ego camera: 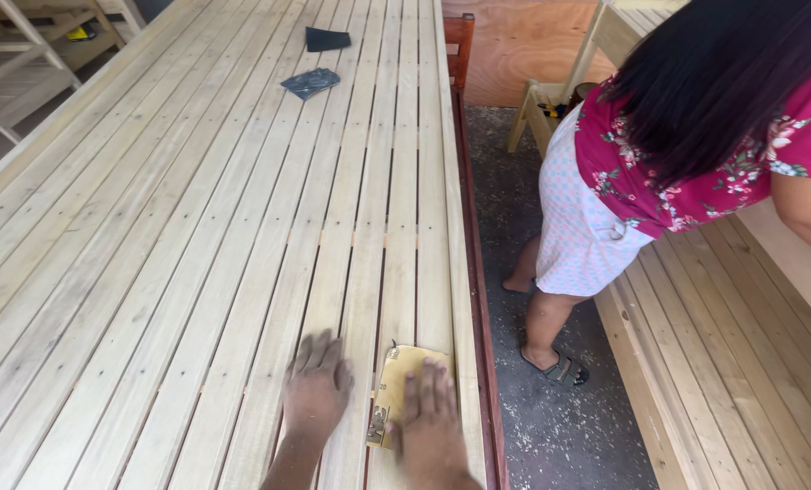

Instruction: The person sands the slatted surface of a wooden furniture frame by hand, rubbing a sheet of sandpaper back and forth across the planks while steadying the work with the other hand. They work progressively along the slats, moving down the length of the piece as they sand.

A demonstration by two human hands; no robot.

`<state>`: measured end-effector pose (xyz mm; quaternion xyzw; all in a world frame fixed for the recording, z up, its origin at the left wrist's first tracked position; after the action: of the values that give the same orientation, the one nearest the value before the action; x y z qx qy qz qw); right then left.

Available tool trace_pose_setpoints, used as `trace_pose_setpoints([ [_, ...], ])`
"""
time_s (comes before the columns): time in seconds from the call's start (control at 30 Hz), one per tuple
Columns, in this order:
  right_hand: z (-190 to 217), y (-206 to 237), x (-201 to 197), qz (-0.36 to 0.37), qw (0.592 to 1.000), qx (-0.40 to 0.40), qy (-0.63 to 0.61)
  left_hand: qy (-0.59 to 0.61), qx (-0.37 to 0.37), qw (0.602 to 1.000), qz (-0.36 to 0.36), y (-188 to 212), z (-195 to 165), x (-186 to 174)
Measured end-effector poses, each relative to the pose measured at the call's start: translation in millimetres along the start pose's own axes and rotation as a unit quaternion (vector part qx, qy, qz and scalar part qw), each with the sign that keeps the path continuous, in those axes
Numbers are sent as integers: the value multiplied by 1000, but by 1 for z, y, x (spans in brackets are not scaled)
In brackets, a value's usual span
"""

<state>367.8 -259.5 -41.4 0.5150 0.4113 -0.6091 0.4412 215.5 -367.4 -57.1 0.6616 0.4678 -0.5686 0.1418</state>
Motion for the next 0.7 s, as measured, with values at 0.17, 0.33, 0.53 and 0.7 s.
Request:
trace_pose_setpoints([
  [0.17, 31, -13, 24, -201, 979, 43, 12, -36, -60, 997, 16, 6, 9, 1],
  [0.33, 14, -44, 41, -330, 940, 56, 66, -48, -83, 994, 50, 8, 11, 7],
  [0.53, -27, -129, 14, -182, 979, 70, 65, -75, -15, 995, 72, -25, 19, 25],
  [0.7, -75, -225, -3, 102, 982, 158, 0, -53, 50, 983, 170, -110, 29, 39],
])
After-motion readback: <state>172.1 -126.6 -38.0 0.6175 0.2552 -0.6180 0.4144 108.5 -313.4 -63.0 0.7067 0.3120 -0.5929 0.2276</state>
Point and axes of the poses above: each hand's wrist, its own y-axis away from the middle knuckle, its own x-axis out of the palm, z = x × y, the point moved 1 cm from there along -y, towards the middle knuckle, and after that the axes turned 5 degrees about -x, right-handed, at the moved point
